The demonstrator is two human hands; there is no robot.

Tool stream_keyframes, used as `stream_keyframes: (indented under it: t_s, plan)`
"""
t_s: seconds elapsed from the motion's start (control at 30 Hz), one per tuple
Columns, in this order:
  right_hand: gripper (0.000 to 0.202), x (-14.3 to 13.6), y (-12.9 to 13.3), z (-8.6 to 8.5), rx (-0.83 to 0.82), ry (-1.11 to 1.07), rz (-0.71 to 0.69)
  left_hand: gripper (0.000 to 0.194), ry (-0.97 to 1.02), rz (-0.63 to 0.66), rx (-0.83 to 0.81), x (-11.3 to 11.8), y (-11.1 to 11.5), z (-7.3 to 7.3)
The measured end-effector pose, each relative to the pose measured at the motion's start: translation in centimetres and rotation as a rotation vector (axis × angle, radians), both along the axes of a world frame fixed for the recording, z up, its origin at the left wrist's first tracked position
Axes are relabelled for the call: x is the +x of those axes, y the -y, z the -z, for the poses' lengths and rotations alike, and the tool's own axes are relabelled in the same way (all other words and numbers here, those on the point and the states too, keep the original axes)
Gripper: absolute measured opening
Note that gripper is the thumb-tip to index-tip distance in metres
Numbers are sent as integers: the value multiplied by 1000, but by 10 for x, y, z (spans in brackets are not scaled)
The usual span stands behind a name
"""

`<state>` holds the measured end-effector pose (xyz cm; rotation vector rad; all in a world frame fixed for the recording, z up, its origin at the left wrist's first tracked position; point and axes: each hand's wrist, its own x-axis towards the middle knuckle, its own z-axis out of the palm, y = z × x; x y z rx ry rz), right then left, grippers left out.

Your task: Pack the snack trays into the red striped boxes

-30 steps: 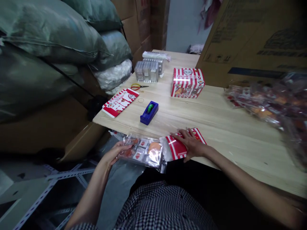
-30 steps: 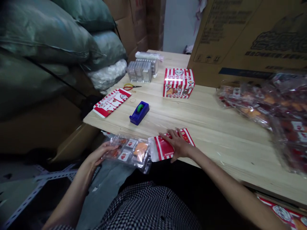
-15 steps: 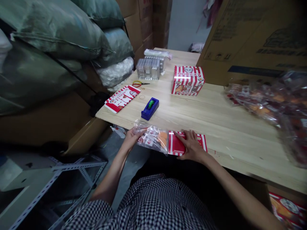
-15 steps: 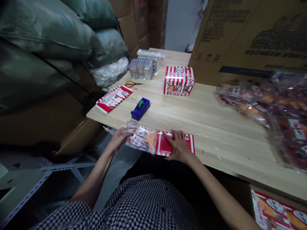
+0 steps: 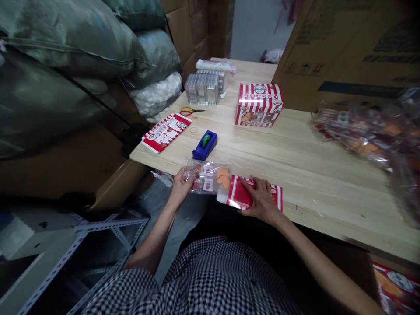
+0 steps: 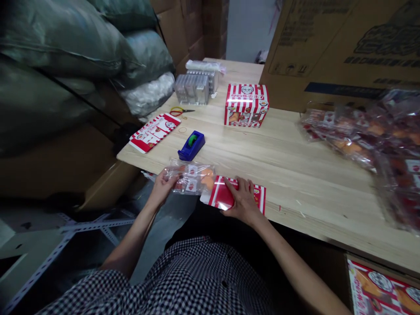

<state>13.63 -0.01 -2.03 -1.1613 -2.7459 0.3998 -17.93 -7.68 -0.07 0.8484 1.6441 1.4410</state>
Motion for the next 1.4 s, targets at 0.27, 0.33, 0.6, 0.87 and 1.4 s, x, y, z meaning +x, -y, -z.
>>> stream_keyframes:
  t_s: [0.27,0.33,0.6,0.87,1.4]
  plan:
    - [111,-2,2,9,38,-33,126,54,177,-69,-32,-13,24,13]
    - [113,-1,1,7,26,-34,110,54,199,24,-81,-19,25,15]
    - [121,0,2,3,-8,-1,48,52,276,453,-233,-37,-16,7]
    - [118,1,1,3,6,-9,40,56,333,627,-195,9,-36,18]
    - [120,-8,20,-24,91,-169,194,30,-303,211,78,77,-15,-27]
